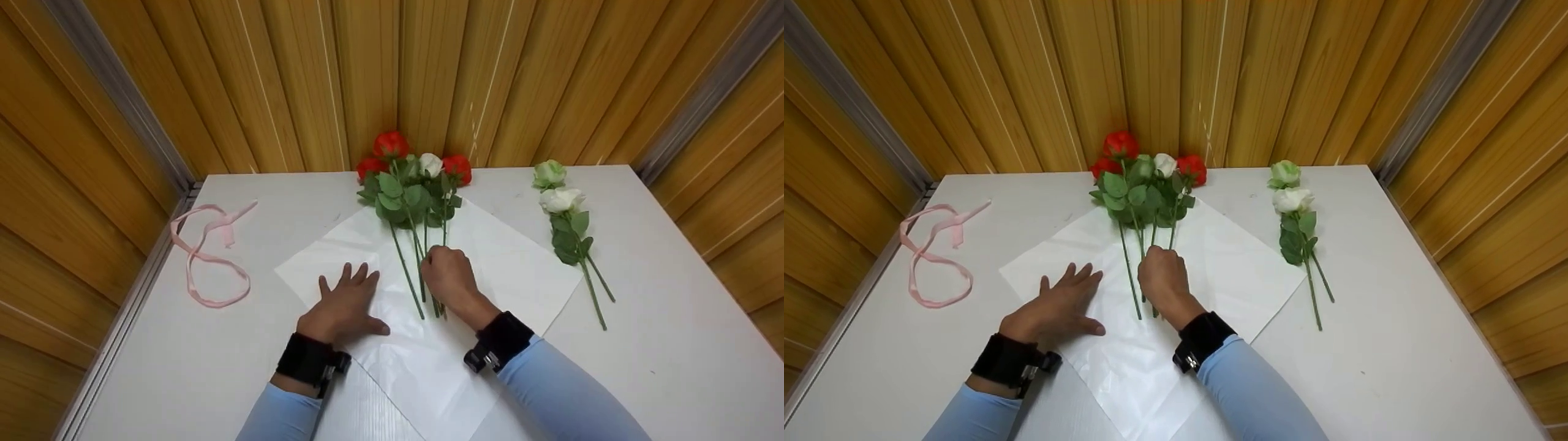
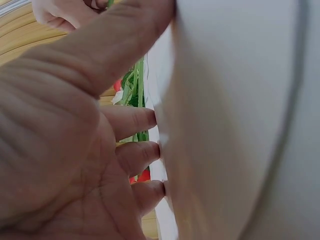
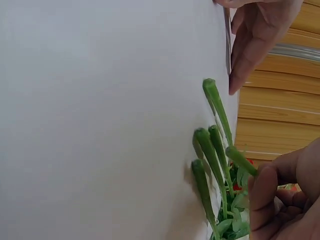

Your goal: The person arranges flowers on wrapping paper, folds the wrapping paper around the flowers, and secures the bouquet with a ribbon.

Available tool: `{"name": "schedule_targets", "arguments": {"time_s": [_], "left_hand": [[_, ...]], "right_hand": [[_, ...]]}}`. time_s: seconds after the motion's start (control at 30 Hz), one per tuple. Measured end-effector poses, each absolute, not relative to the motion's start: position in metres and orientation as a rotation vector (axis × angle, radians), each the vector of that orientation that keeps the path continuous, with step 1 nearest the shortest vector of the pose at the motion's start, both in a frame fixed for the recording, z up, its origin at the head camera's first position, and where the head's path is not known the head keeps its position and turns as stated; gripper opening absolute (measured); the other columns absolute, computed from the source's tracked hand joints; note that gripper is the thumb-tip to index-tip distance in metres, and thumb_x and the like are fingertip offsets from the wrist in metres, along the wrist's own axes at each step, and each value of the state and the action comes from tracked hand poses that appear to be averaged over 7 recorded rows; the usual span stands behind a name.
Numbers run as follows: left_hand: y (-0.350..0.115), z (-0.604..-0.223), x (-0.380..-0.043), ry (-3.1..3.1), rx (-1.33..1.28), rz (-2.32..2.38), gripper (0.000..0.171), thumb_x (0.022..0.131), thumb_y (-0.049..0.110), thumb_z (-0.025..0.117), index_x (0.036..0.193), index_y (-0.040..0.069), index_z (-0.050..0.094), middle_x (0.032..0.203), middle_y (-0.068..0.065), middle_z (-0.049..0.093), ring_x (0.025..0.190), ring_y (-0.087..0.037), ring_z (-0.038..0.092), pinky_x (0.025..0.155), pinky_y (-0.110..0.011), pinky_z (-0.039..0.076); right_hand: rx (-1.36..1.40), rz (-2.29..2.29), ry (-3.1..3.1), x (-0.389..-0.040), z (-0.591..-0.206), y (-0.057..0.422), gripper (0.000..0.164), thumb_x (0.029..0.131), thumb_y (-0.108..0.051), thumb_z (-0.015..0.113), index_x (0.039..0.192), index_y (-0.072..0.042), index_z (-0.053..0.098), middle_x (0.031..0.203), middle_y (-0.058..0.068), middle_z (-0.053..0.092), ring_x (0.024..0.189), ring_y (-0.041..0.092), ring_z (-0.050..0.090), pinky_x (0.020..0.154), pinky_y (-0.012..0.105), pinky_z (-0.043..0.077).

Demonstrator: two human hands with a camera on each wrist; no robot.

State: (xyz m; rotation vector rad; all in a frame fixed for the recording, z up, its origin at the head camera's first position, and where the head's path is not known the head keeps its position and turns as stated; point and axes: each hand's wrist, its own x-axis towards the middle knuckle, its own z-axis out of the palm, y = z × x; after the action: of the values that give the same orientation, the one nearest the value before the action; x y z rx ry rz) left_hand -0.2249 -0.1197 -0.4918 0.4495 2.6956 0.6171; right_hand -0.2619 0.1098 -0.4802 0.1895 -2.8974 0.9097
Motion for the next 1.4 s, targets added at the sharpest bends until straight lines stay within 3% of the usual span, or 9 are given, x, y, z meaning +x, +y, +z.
{"name": "schedule_targets", "arguments": {"time_s": [0.1,0.33,0.63,1.17,1.4], "left_hand": [[-0.120,-0.492,-0.225,2.693,0.447,0.616,0.112,0.083,0.052,0.089,0.169,0.014,0.029,0.178,-0.015,0.016,0.166,-0.043,0.002,0.121,-0.083,-0.001],[-0.119,-0.491,-0.225,2.693,0.449,0.614,0.113,0.082,0.052,0.089,0.169,0.014,0.029,0.179,-0.014,0.016,0.166,-0.044,0.002,0.121,-0.083,-0.001],[-0.119,-0.492,-0.224,2.714,0.471,0.588,0.113,0.082,0.053,0.088,0.169,0.014,0.029,0.178,-0.014,0.017,0.166,-0.044,0.004,0.120,-0.084,0.001],[-0.118,-0.491,-0.226,2.704,0.467,0.579,0.112,0.082,0.053,0.089,0.169,0.013,0.029,0.178,-0.016,0.017,0.166,-0.044,0.004,0.121,-0.084,0.002],[-0.119,-0.491,-0.226,2.705,0.462,0.580,0.112,0.083,0.052,0.089,0.169,0.013,0.029,0.178,-0.015,0.017,0.166,-0.044,0.004,0.121,-0.084,0.001]], "right_hand": [[0.182,0.905,-2.932,-0.263,-0.485,0.107,0.038,0.098,-0.006,0.056,0.063,-0.017,0.050,0.057,-0.003,0.048,0.057,0.017,0.048,0.055,0.031,0.040],[0.168,0.904,-2.931,-0.266,-0.490,0.107,0.029,0.095,-0.007,0.063,0.067,-0.011,0.063,0.062,0.002,0.064,0.060,0.020,0.060,0.057,0.032,0.045],[0.185,0.886,-2.982,-0.268,-0.491,0.103,0.046,0.097,-0.013,0.067,0.055,-0.019,0.048,0.051,-0.004,0.050,0.053,0.016,0.053,0.054,0.030,0.042],[0.249,0.909,-2.957,-0.268,-0.492,0.104,0.045,0.095,-0.014,0.070,0.055,-0.019,0.049,0.052,-0.003,0.054,0.051,0.017,0.054,0.053,0.030,0.041],[0.177,0.921,-2.922,-0.262,-0.484,0.115,0.031,0.099,-0.023,0.072,0.072,-0.011,0.064,0.068,0.003,0.066,0.062,0.020,0.060,0.060,0.033,0.047]]}}
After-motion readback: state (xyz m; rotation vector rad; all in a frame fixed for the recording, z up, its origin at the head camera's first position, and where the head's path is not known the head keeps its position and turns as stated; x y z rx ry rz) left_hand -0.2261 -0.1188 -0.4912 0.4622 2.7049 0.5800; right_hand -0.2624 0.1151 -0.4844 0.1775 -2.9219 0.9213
